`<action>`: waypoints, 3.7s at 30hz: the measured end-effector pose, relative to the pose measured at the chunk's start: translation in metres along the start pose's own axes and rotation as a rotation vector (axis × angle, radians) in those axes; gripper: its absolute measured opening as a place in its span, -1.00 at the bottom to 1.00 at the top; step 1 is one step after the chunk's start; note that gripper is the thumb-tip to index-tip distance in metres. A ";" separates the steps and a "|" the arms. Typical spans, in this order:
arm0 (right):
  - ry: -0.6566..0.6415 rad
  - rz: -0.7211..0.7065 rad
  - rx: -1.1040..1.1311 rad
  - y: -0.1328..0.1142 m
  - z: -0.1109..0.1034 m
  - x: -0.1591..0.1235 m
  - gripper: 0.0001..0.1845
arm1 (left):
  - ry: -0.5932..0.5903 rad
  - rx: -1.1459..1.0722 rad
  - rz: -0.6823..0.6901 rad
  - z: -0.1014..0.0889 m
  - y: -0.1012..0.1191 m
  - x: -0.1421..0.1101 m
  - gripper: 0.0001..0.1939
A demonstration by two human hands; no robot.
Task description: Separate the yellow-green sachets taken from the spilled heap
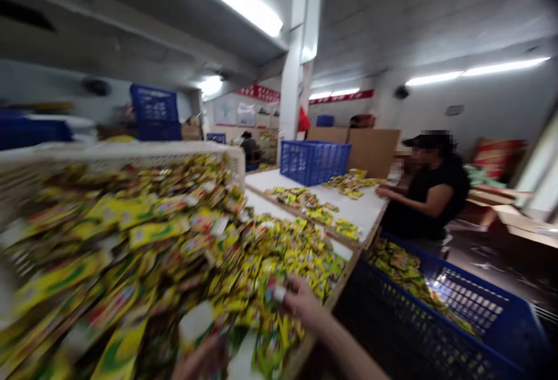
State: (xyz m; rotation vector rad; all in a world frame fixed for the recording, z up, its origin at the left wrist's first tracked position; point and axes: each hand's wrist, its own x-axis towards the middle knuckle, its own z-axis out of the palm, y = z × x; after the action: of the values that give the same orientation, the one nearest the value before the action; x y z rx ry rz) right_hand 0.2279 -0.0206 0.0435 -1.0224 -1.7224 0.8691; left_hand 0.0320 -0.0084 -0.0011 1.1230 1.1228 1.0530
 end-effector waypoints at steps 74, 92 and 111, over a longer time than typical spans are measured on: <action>0.225 -0.348 -0.974 0.046 -0.042 0.041 -0.63 | 0.151 0.823 0.069 -0.048 -0.028 -0.005 -0.72; -0.153 -0.296 -0.365 0.056 0.067 0.015 -0.64 | 0.097 0.171 0.021 -0.043 -0.026 -0.026 -0.50; -0.383 -0.049 -0.396 0.034 0.054 0.015 -0.52 | -0.118 0.056 -0.112 -0.020 -0.024 -0.048 -0.52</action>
State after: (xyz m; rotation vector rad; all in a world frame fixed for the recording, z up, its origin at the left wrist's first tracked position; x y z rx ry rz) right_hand 0.1824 0.0006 0.0013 -1.1128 -2.2998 0.7409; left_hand 0.0070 -0.0565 -0.0208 1.1383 1.1141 0.8624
